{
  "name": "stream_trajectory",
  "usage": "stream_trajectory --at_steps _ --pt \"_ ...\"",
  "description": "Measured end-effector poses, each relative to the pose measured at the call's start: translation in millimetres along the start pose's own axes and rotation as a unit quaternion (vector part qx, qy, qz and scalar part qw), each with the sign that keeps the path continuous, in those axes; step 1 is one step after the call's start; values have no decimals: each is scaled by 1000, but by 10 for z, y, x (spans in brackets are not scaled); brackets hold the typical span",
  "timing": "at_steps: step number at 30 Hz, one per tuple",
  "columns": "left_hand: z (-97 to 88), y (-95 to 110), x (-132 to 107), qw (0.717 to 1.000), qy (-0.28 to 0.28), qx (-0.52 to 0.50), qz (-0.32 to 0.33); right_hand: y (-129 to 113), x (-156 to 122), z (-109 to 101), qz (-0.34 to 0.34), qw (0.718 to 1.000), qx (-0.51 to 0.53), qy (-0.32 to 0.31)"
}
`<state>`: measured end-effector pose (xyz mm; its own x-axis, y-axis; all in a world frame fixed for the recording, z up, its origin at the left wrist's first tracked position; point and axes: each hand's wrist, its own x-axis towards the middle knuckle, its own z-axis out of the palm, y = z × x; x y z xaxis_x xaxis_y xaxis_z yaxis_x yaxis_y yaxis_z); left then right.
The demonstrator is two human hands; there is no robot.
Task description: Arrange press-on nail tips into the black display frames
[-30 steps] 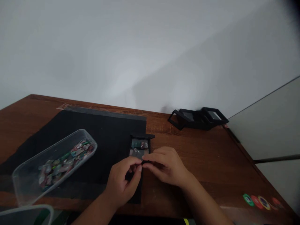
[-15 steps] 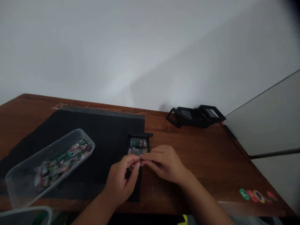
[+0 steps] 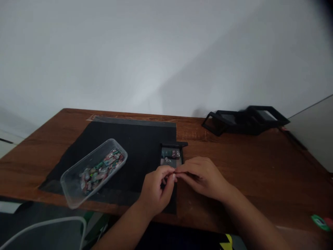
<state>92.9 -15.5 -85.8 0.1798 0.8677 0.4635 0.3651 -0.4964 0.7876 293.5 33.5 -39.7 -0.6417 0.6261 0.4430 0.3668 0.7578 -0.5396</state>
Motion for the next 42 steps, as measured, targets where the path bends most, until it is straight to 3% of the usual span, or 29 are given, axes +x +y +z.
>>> stream_trajectory --at_steps 14,21,24,30,37,42 --pt "2 -17 19 999 49 -6 -9 37 -2 -36 37 999 -20 20" --pt "-104 -45 51 992 111 56 -16 70 -19 -47 170 981 -64 64" --pt "-132 -68 96 985 123 113 -38 69 -2 -20 226 968 -95 55" --pt "-98 -91 151 973 71 206 -81 28 38 121 260 957 -130 11" --pt "-72 -136 119 960 18 254 -114 -10 68 237 226 955 -191 -29" --pt "-79 -152 114 959 9 255 -120 -39 89 312 231 964 -125 -36"
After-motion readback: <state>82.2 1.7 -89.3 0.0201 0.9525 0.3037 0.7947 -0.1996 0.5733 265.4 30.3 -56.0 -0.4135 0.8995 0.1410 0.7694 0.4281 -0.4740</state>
